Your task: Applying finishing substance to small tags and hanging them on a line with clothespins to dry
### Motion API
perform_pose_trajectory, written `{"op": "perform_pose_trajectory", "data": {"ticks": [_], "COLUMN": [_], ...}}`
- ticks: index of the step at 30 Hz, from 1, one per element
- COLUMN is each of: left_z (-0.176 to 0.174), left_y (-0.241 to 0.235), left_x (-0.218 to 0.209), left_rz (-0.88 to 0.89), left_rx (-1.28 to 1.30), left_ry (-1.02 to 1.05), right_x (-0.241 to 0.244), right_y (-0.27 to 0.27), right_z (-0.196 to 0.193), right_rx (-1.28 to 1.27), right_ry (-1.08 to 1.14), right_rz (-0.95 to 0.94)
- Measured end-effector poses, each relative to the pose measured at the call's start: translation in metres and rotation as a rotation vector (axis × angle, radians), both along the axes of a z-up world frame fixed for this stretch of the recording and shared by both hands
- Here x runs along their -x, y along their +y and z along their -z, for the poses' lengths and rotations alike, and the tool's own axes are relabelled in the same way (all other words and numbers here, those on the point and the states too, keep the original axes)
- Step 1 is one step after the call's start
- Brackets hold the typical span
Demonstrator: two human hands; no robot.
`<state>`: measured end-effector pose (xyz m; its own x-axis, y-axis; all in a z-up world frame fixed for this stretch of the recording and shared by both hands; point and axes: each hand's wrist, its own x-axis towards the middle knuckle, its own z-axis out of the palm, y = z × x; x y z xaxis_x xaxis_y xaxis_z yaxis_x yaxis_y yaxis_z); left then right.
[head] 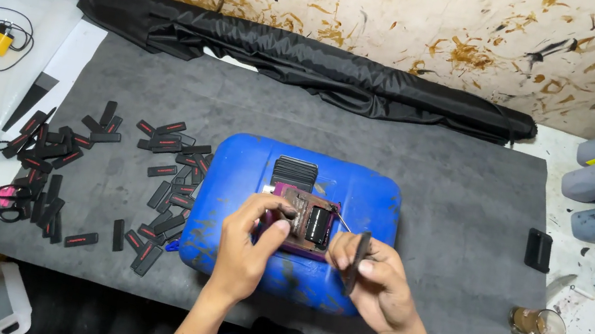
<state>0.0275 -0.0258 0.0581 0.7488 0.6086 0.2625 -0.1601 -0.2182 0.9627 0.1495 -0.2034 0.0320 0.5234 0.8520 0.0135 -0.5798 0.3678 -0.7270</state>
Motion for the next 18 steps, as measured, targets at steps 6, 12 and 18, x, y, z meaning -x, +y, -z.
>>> {"op": "perform_pose_trajectory", "data": {"ticks": [6, 12, 18], "left_z": [-0.029, -0.024, -0.013], "left_y": [-0.007, -0.010, -0.010], "left_x": [-0.002, -0.006, -0.002], "left_rz": [0.275, 0.260, 0.278], "left_rx": [-0.210, -0.375, -0.373], "left_ry": [0.066, 0.050, 0.087], "right_x": [0.003, 0.005, 0.002], "right_y": [0.001, 0.003, -0.005], "right_z": [-0.012, -0.023, -0.013], "right_rx": [0.332, 0.400, 0.422], "right_ry": [-0.630, -0.967, -0.974], "right_rz": [0.049, 0.132, 0.173]}}
